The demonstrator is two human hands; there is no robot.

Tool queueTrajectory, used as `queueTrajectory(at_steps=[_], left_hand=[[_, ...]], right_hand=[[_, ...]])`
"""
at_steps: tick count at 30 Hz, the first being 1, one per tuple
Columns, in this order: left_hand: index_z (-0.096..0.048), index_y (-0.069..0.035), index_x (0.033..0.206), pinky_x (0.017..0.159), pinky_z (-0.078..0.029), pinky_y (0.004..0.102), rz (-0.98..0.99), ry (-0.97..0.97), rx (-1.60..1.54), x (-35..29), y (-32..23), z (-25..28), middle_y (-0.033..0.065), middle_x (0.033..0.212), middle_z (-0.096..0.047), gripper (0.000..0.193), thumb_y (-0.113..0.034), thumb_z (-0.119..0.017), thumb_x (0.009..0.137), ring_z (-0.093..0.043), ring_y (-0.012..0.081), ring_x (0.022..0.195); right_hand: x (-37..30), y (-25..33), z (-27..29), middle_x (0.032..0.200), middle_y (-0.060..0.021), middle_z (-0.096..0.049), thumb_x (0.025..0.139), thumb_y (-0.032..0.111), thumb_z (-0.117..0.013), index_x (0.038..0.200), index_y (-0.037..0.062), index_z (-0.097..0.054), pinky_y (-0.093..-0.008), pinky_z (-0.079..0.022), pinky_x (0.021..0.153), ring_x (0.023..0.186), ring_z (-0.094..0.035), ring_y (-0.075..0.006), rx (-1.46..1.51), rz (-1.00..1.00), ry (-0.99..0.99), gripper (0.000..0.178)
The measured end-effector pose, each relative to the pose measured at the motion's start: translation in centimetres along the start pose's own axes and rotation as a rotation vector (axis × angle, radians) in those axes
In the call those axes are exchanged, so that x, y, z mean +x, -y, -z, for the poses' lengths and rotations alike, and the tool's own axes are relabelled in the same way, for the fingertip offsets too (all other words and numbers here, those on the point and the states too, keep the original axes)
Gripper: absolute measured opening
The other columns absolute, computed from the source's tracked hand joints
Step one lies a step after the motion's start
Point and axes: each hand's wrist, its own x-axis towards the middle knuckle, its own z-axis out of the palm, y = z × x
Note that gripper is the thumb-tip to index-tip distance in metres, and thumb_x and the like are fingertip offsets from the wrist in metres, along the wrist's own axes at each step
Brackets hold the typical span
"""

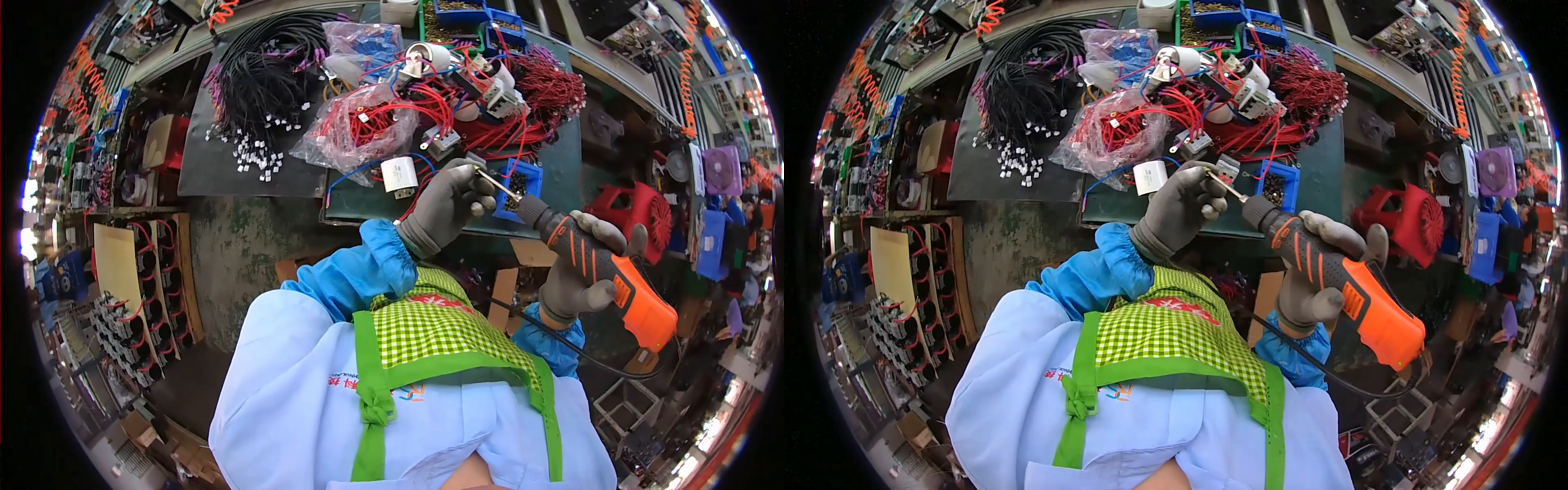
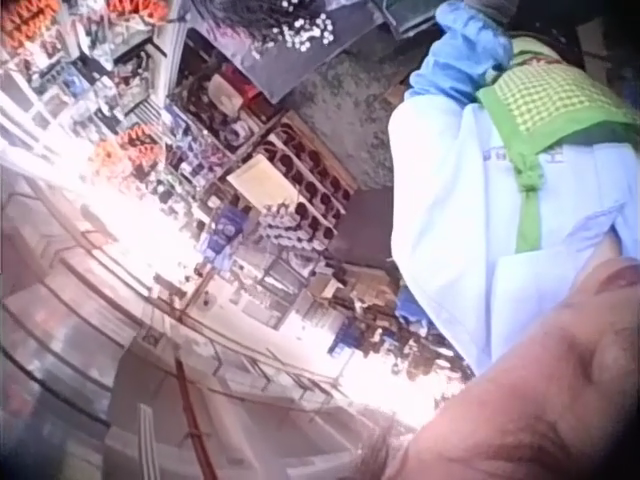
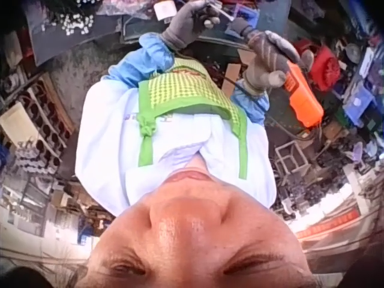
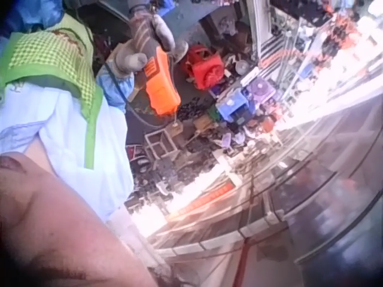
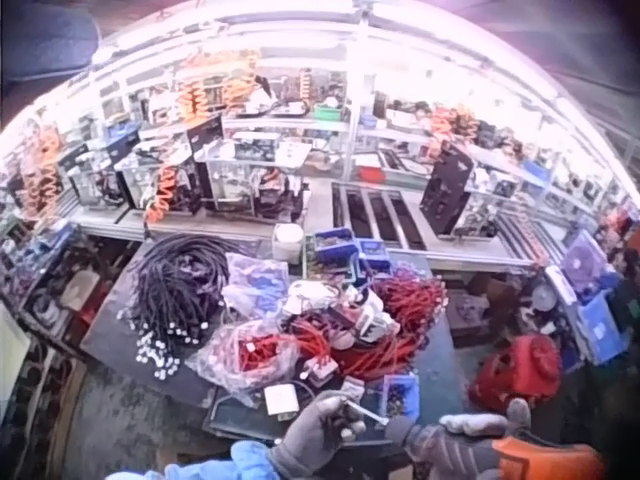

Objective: The person assembles and secures electronic wire harnesses and plastic connectors to an electronic component using an electric screwdriver to fasten screws.

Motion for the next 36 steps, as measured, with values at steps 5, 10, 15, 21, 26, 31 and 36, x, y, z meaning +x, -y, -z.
queueTrajectory(at_steps=[5,10,15,21,26,31,36], left_hand=[[-0.041,-0.008,0.131,0.071,-0.053,0.0309,0.273,0.050,0.433,-0.4,-3.2,3.3,0.0131,0.104,-0.060,0.051,-0.044,-0.048,0.095,-0.064,0.0219,0.081],[-0.062,-0.007,0.105,0.080,-0.050,0.0441,-0.239,-0.484,1.908,1.9,-11.1,15.5,0.0179,0.099,-0.066,0.027,-0.026,-0.058,0.086,-0.064,0.0356,0.091],[-0.064,-0.008,0.099,0.077,-0.052,0.0443,-0.334,-0.748,2.154,6.0,-14.9,19.3,0.0196,0.093,-0.066,0.023,-0.027,-0.060,0.086,-0.065,0.0357,0.088],[-0.067,-0.007,0.108,0.081,-0.052,0.0464,0.212,-0.826,2.364,10.4,-15.8,21.5,0.0176,0.104,-0.068,0.029,-0.022,-0.049,0.091,-0.066,0.0338,0.098],[-0.068,-0.006,0.108,0.084,-0.051,0.0437,0.163,-0.918,2.235,10.3,-16.1,22.1,0.0191,0.105,-0.067,0.032,-0.025,-0.052,0.088,-0.065,0.0340,0.098],[-0.069,-0.003,0.096,0.075,-0.051,0.0385,0.206,-0.396,2.019,6.2,-19.4,16.7,0.0187,0.094,-0.068,0.033,-0.030,-0.060,0.080,-0.065,0.0328,0.087],[-0.064,-0.001,0.082,0.062,-0.046,0.0245,0.214,-0.349,0.963,0.1,-21.0,20.6,0.0021,0.075,-0.060,0.019,-0.020,-0.062,0.083,-0.051,0.0123,0.060]], right_hand=[[1.5,0.7,0.3,0.112,-0.0130,-0.059,0.083,0.067,-0.051,0.144,0.0057,-0.024,-0.0487,-0.049,0.089,0.099,-0.061,-0.0303,-0.002,0.019,-0.112,0.090],[1.2,1.7,1.5,0.116,-0.0130,-0.058,0.084,0.065,-0.052,0.144,0.0056,-0.023,-0.0491,-0.048,0.091,0.100,-0.061,-0.0299,-0.077,-0.010,-0.104,0.090],[0.3,1.8,1.0,0.118,-0.0142,-0.057,0.083,0.061,-0.059,0.145,0.0057,-0.020,-0.0500,-0.047,0.093,0.102,-0.060,-0.0305,-0.085,-0.009,-0.021,0.091],[0.1,2.4,-0.1,0.116,-0.0147,-0.057,0.083,0.060,-0.059,0.145,0.0048,-0.021,-0.0480,-0.049,0.089,0.098,-0.060,-0.0294,-0.110,-0.039,-0.055,0.091],[-0.1,2.2,0.0,0.114,-0.0142,-0.058,0.084,0.060,-0.058,0.145,0.0045,-0.021,-0.0463,-0.050,0.086,0.094,-0.061,-0.0281,-0.118,-0.035,-0.086,0.090],[-0.6,2.7,-0.1,0.112,-0.0130,-0.058,0.086,0.059,-0.054,0.144,0.0033,-0.022,-0.0465,-0.049,0.089,0.096,-0.060,-0.0277,-0.156,-0.020,-0.108,0.087],[-1.2,2.4,-0.2,0.112,-0.0123,-0.058,0.087,0.057,-0.052,0.143,0.0035,-0.024,-0.0461,-0.049,0.090,0.097,-0.061,-0.0278,-0.184,-0.079,-0.143,0.082]])
